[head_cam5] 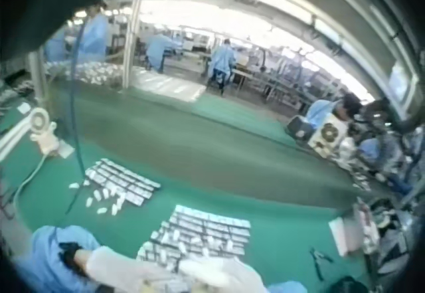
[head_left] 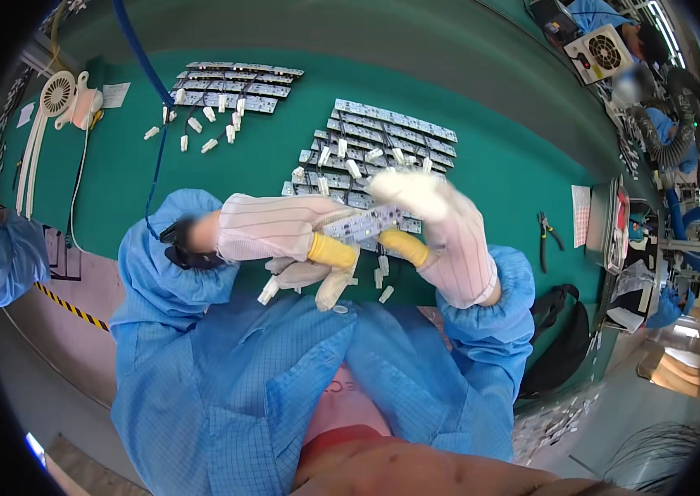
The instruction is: Assembling and inspecting printed circuit boards, including using pliers to trim or adjust components.
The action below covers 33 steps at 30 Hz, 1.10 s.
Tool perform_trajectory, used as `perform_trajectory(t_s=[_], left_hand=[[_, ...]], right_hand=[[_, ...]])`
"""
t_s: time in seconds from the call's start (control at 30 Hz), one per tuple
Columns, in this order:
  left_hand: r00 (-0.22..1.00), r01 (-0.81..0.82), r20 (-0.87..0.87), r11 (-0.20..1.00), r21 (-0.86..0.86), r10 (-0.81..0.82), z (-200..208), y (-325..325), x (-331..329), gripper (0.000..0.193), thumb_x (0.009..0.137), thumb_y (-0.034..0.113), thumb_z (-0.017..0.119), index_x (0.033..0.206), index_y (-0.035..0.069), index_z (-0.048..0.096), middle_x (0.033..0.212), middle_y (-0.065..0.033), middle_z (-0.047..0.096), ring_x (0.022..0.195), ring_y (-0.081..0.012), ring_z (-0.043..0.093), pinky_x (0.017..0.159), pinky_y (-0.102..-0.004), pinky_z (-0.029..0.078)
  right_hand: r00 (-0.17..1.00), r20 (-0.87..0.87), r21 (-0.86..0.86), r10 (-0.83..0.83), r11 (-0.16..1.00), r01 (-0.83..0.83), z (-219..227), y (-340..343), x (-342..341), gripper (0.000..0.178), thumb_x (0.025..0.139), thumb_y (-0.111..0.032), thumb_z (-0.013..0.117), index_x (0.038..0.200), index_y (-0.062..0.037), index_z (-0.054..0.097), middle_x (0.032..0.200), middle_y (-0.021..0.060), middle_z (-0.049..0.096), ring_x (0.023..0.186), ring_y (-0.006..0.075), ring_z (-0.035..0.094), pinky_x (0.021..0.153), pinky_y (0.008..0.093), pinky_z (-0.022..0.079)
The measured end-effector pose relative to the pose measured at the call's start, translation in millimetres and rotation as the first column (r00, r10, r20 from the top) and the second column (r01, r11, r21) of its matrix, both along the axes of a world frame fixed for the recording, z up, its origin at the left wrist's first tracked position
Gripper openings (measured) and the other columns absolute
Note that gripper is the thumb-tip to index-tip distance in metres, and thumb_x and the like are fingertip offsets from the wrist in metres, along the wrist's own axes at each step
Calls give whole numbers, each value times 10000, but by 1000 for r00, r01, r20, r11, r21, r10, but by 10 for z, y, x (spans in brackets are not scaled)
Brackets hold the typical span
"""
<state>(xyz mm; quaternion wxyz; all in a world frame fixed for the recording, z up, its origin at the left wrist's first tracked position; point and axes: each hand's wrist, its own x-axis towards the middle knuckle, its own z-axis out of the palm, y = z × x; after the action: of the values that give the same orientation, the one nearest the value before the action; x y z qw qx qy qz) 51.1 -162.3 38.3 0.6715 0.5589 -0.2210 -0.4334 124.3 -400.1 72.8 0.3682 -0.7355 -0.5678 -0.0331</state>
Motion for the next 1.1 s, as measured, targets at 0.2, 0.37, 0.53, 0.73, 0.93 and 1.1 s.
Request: perform_trajectory(t_s=[0.2, 0.37, 0.53, 0.73, 0.93, 1.1], left_hand=[[775, -512, 523, 837, 193, 354, 385, -341, -168, 558, 778, 236, 709, 1236, 5, 491, 747, -78, 640, 602, -118, 589, 574, -264, 477], [436, -776, 761, 629, 48, 480, 288, -411, -308, 430, 774, 155, 722, 1178, 95, 588, 804, -86, 676, 657, -186, 641, 588, -277, 490], [252, -795, 904, 606, -11, 346, 260, -371, -303, 384, 817, 254, 670, 1173, 124, 607, 829, -88, 676, 687, -235, 648, 612, -295, 496], [114, -833, 960, 552, -47, 254, 251, -380, -300, 444, 716, 344, 723, 1086, 105, 664, 813, -73, 689, 635, -200, 644, 583, -269, 465], [98, -855, 969, 517, -35, 228, 307, -386, -305, 487, 694, 389, 718, 1084, 103, 667, 855, -54, 701, 643, -182, 640, 586, -261, 454], [197, -827, 946, 562, 20, 257, 346, -365, -326, 364, 784, 198, 679, 1135, 108, 636, 881, -126, 676, 703, -272, 649, 627, -299, 489]], right_hand=[[991, 115, 200, -74, 978, 50, -43, -97, -86, 426, 683, -128, 744, 1083, -62, 614, 981, 76, 667, 813, 250, 641, 703, 330, 495], [992, 90, 166, -93, 983, 77, 11, -129, -128, 429, 690, -169, 744, 1080, -69, 596, 982, 81, 671, 805, 252, 641, 689, 321, 500], [989, 108, 150, -102, 985, 85, 31, -167, -142, 463, 681, -209, 752, 1088, -73, 578, 974, 84, 677, 788, 248, 644, 667, 312, 505], [991, -105, 161, -88, 981, 104, 52, -216, -213, 508, 650, -190, 783, 1099, -57, 588, 1001, 96, 664, 828, 272, 641, 707, 332, 499], [993, -76, 181, -93, 978, 105, 42, -188, -192, 479, 650, -207, 793, 1045, -63, 562, 971, 101, 671, 805, 246, 657, 690, 317, 525], [994, -59, 160, -97, 981, 105, 57, -189, -194, 438, 669, -176, 783, 1035, -64, 571, 961, 95, 672, 803, 248, 656, 691, 317, 527]])
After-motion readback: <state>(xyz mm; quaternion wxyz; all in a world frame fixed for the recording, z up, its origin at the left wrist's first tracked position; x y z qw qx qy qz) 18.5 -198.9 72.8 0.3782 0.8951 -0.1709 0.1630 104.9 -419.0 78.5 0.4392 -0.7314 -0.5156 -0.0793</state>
